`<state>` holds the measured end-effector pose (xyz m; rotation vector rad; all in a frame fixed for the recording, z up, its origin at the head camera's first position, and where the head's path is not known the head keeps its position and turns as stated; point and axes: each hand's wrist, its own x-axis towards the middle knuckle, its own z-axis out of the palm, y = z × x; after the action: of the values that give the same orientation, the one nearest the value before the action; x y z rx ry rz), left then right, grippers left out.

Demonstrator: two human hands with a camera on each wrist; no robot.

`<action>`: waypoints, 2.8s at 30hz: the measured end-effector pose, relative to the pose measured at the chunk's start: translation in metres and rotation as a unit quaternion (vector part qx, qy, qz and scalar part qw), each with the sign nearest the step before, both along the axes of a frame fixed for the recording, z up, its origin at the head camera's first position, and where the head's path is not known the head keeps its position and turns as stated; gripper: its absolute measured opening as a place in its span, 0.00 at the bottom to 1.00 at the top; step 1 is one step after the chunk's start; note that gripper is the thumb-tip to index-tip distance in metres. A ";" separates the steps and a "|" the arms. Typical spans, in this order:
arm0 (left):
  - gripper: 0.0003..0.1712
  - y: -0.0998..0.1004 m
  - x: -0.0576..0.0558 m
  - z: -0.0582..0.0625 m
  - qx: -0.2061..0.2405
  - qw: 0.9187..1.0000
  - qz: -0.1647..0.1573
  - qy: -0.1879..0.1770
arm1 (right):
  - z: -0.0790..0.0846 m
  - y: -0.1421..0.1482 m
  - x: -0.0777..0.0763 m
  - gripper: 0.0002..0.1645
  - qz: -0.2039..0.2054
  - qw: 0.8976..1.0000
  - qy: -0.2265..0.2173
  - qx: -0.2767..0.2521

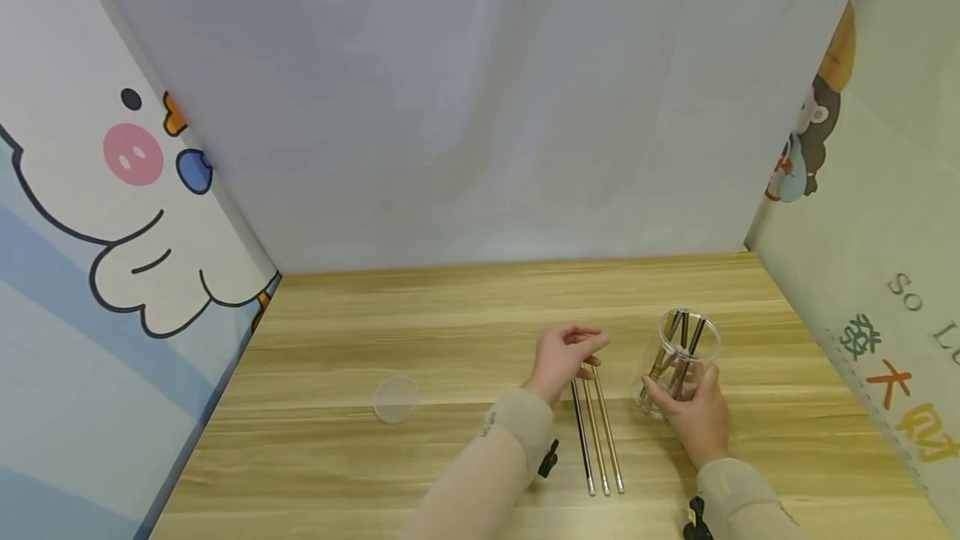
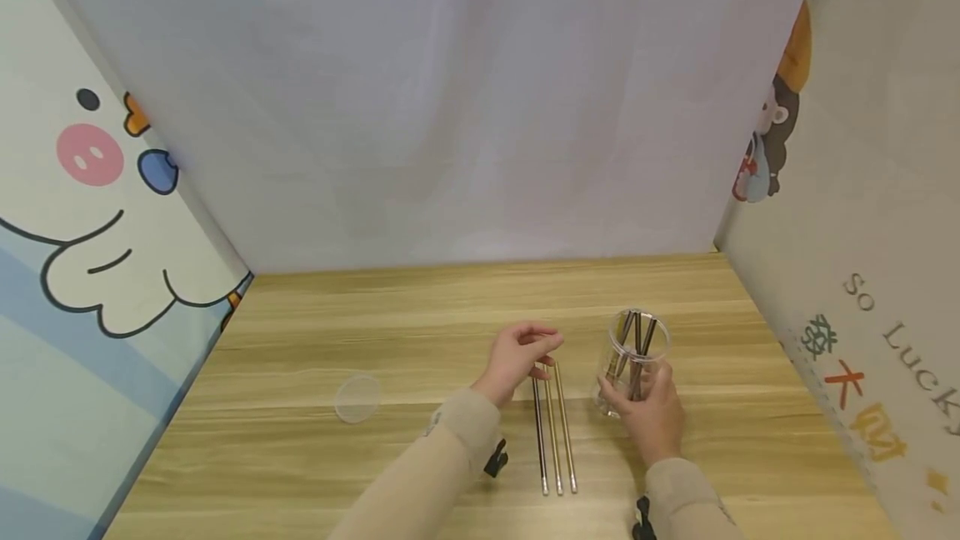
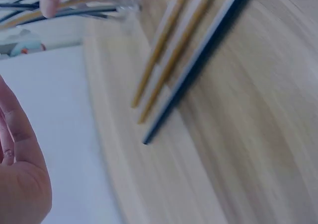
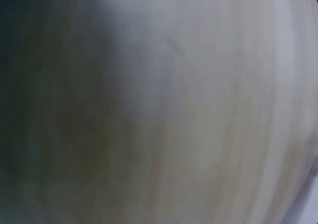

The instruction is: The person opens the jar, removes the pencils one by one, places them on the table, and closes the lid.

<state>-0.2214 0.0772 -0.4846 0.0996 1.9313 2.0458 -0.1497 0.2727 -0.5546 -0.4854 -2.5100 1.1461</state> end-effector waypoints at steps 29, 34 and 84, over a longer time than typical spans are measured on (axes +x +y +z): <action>0.19 0.045 0.035 0.052 -0.033 0.984 -0.148 0.099 | 0.010 0.009 0.010 0.44 0.070 0.995 -0.063 -0.026; 0.17 0.047 0.040 0.056 -0.074 0.981 -0.149 0.098 | 0.015 0.010 0.015 0.46 0.083 0.993 -0.084 -0.014; 0.08 0.037 0.042 0.076 -0.246 0.926 -0.164 0.232 | 0.040 -0.002 0.014 0.56 0.083 0.994 0.046 -0.050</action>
<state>-0.1797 0.1144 -0.4086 0.7892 2.4428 1.3522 -0.1353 0.2704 -0.5141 -0.2464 -2.4596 1.3275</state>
